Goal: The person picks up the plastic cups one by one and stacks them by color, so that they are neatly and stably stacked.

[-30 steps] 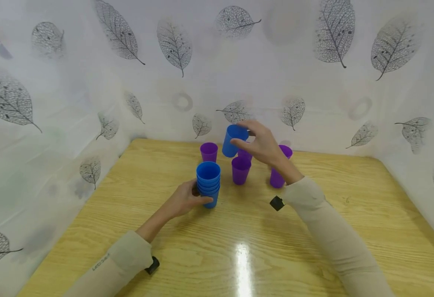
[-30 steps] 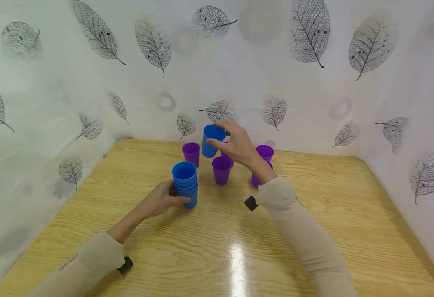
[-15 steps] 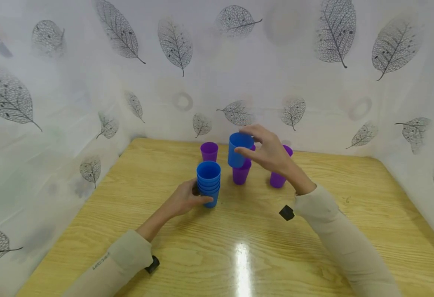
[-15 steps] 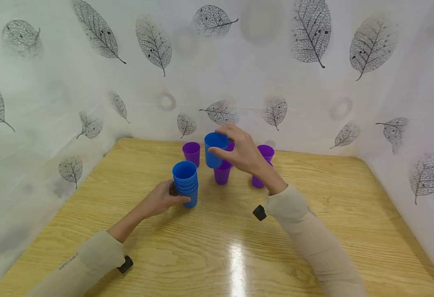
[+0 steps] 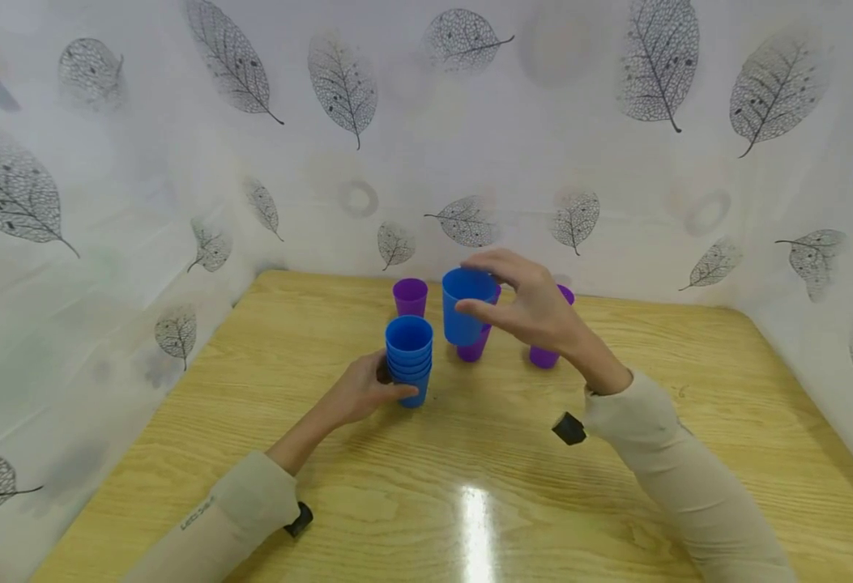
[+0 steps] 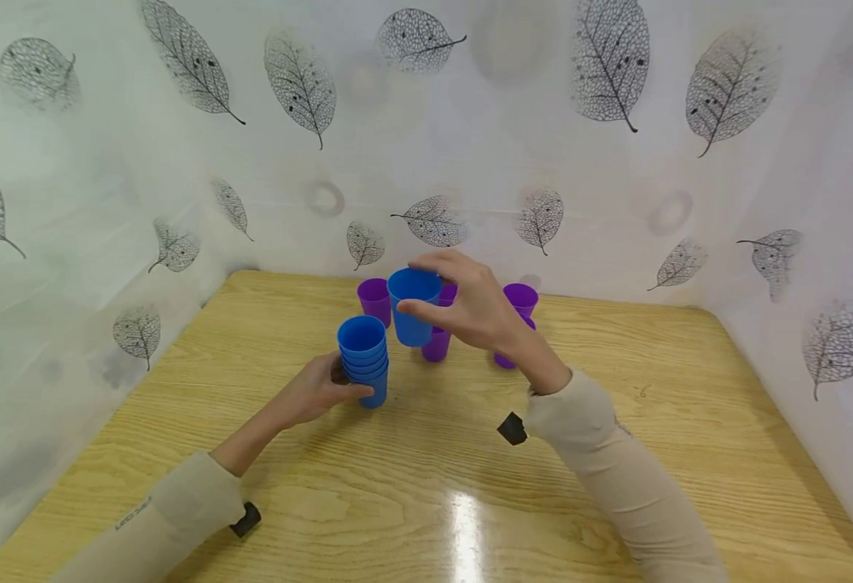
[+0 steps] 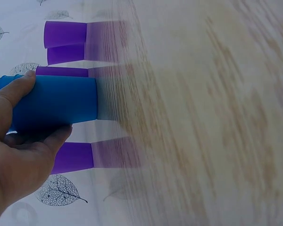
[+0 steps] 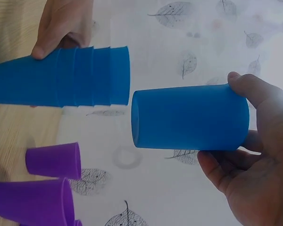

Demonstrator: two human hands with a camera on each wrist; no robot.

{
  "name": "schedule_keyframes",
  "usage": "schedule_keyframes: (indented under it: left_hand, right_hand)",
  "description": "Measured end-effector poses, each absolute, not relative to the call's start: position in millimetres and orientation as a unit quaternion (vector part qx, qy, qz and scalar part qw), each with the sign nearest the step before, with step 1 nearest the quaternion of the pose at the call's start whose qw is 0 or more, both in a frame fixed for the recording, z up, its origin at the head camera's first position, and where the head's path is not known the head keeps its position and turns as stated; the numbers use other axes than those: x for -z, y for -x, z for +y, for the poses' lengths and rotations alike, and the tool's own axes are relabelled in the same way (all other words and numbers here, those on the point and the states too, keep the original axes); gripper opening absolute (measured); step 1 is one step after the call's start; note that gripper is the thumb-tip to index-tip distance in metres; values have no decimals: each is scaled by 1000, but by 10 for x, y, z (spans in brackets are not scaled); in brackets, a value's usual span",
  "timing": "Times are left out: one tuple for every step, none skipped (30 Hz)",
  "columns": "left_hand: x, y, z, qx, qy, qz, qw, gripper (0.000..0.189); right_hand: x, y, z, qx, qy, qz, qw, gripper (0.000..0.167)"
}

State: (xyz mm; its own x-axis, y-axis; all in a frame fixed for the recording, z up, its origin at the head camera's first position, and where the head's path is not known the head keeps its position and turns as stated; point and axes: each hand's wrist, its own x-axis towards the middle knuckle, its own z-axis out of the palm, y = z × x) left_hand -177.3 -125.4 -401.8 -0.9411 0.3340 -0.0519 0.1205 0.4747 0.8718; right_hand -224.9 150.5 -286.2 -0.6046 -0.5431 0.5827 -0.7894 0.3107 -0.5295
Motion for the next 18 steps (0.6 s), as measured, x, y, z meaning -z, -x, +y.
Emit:
schedule_keyframes:
  left_hand:
    - [4019, 1772, -1258, -495, -135, 852, 108, 66]
    - [4019, 1773, -1261, -494, -136, 852, 107, 66]
    - [4018, 1772, -1263, -494, -136, 852, 107, 66]
    - [4018, 1773, -1263, -493, -137, 852, 106, 66]
    - [4017, 1773, -1264, -493, -139, 853, 106, 65]
    - [4017, 1772, -1265, -492, -140, 853, 105, 65]
    - [4017, 1772, -1267, -492, -142, 853, 104, 65]
    - [4018, 1771, -1268, -492, -145, 852, 103, 65]
    - [4018, 1771, -1270, -493, -147, 852, 102, 64]
    - [4018, 1770, -1272, -493, -149, 851, 101, 64]
    - [4019, 1769, -1274, -493, -150, 851, 101, 64]
    - [4019, 1769, -1275, -493, -152, 851, 101, 64]
    - [4019, 1769, -1275, -493, -153, 851, 100, 64]
    - [4019, 1769, -1276, -492, -155, 851, 100, 64]
    - [4018, 1768, -1277, -491, -156, 851, 99, 64]
    - [4018, 1767, -1276, -491, -157, 851, 99, 65]
    - [4017, 1766, -1277, -490, -158, 852, 99, 65]
    - [4017, 1765, -1277, -489, -158, 852, 100, 65]
  right_hand:
    - [2840, 2235, 1485, -412, -424, -792, 152, 53]
    - [2821, 2226, 1466, -411, -429, -789, 153, 53]
    - [2801, 2215, 1446, -412, -432, -788, 153, 53]
    - [2783, 2203, 1430, -413, -435, -785, 152, 54]
    - [2769, 2194, 1414, -413, -438, -784, 152, 54]
    - [2756, 2188, 1397, -412, -440, -784, 151, 54]
    - [2746, 2185, 1379, -411, -442, -783, 150, 55]
    - [2737, 2185, 1361, -410, -444, -783, 149, 56]
    - [2729, 2186, 1341, -409, -446, -782, 149, 56]
    - [2724, 2190, 1321, -409, -448, -781, 149, 57]
    - [2720, 2195, 1301, -408, -450, -780, 149, 57]
    - [2715, 2198, 1279, -411, -452, -778, 147, 57]
    - [2711, 2203, 1258, -414, -455, -775, 146, 57]
    - [2710, 2210, 1237, -417, -458, -771, 145, 57]
    - [2710, 2216, 1216, -420, -462, -768, 144, 57]
    - [2712, 2222, 1196, -424, -465, -764, 142, 58]
    - [2715, 2228, 1176, -427, -470, -759, 141, 58]
    - [2718, 2233, 1156, -430, -474, -756, 140, 59]
